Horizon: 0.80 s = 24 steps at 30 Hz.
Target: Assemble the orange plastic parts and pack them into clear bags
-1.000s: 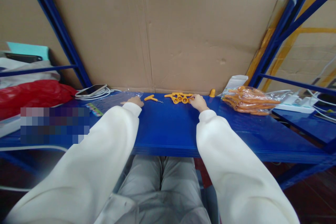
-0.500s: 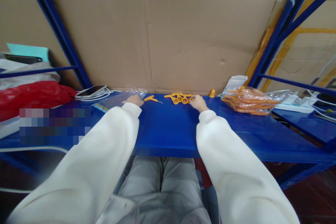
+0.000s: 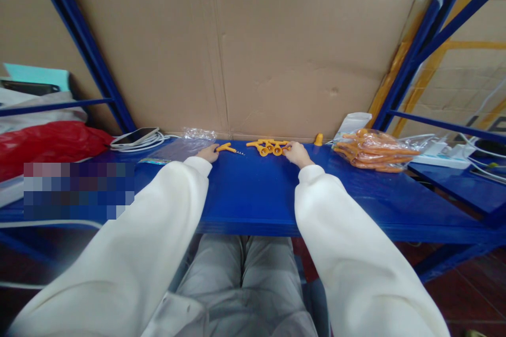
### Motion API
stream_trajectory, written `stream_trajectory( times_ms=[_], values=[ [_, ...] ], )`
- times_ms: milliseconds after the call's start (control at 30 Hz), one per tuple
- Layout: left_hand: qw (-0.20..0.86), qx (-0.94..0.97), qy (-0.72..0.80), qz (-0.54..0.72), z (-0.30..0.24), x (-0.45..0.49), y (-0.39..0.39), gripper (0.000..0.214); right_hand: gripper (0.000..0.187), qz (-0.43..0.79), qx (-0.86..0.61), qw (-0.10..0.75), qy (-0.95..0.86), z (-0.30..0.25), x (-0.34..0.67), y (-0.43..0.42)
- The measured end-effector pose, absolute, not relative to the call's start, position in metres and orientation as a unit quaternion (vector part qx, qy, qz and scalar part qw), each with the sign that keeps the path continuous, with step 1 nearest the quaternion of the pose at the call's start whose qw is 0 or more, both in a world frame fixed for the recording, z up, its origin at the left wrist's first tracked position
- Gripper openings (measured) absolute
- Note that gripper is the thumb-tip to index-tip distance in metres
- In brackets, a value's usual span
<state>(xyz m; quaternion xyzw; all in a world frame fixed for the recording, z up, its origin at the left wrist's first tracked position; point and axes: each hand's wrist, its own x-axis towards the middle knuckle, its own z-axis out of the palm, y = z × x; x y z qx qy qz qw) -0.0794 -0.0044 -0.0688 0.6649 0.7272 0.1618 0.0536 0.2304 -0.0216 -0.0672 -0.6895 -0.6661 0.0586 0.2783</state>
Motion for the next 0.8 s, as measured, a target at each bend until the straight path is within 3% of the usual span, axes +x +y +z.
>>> stream_trajectory(
  times_ms=[433, 800],
  values=[
    [-0.040, 0.756, 0.641, 0.122, -0.066, -0.069, -0.001, 0.031, 0.033, 0.059, -0.688, 0.275, -0.669, -0.067, 0.228, -0.024],
    [-0.041, 0.761, 0.639, 0.100, -0.067, -0.066, -0.008, 0.046, 0.033, 0.052, -0.705, 0.253, -0.661, -0.077, 0.239, -0.012]
  ],
)
